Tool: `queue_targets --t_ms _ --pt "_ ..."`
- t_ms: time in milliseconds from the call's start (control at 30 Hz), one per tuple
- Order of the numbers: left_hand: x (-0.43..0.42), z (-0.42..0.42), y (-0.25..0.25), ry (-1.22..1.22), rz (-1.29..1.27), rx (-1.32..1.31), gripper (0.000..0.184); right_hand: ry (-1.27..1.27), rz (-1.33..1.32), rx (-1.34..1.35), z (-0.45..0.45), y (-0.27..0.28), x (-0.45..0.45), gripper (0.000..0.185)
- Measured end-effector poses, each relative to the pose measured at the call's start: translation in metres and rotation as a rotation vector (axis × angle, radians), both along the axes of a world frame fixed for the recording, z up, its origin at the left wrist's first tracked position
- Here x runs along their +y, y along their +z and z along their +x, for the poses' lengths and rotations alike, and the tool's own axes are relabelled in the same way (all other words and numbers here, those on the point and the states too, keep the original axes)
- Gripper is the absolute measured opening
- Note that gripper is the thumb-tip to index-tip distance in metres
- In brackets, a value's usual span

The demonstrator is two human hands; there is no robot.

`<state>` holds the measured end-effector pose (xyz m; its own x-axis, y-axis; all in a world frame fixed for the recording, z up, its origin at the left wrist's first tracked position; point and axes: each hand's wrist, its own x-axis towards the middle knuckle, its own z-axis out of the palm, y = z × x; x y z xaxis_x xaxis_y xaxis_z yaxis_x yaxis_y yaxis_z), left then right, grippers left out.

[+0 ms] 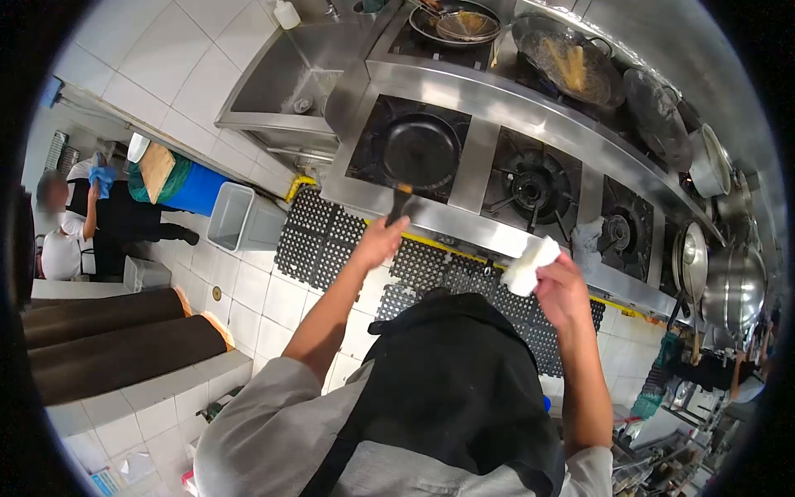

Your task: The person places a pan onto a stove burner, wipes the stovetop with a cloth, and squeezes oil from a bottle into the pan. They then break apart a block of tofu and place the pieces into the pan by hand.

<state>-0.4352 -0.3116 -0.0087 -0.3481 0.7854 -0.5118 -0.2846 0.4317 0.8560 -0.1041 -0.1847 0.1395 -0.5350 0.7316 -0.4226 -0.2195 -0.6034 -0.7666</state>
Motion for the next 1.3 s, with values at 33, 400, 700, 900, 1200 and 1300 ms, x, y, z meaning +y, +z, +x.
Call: queue_targets --t_ms 33,400,700,900,1200,1300 --pt "0.006 -0.015 -0.015 0.001 0.022 -0.002 0.034 -0.078 -0.073 0.026 0.011 -0.004 -0.004 0.045" --pt "0.038 -0.078 -0.060 0.016 0.015 -0.105 0.034 -0.307 -0.162 -0.002 0.113 -0.044 -0.038 0.045" --pt "0.028 -0.094 -0.054 -0.050 -0.026 -0.267 0.038 -0.477 -0.333 -0.169 0.216 -0.071 -0.115 0.048" --pt "0.028 -0.102 -0.048 -0.086 -0.057 -0.306 0.036 -0.468 -0.554 -0.247 0.299 -0.127 -0.203 0.047" --pt "0.031 -0.109 -0.053 -0.102 -0.078 -0.377 0.036 -0.376 -0.697 -0.492 0.348 -0.177 -0.277 0.021" --pt "0.029 -0.113 -0.059 -0.135 -0.070 -0.327 0.046 -0.323 -0.677 -0.486 0.337 -0.158 -0.260 0.020"
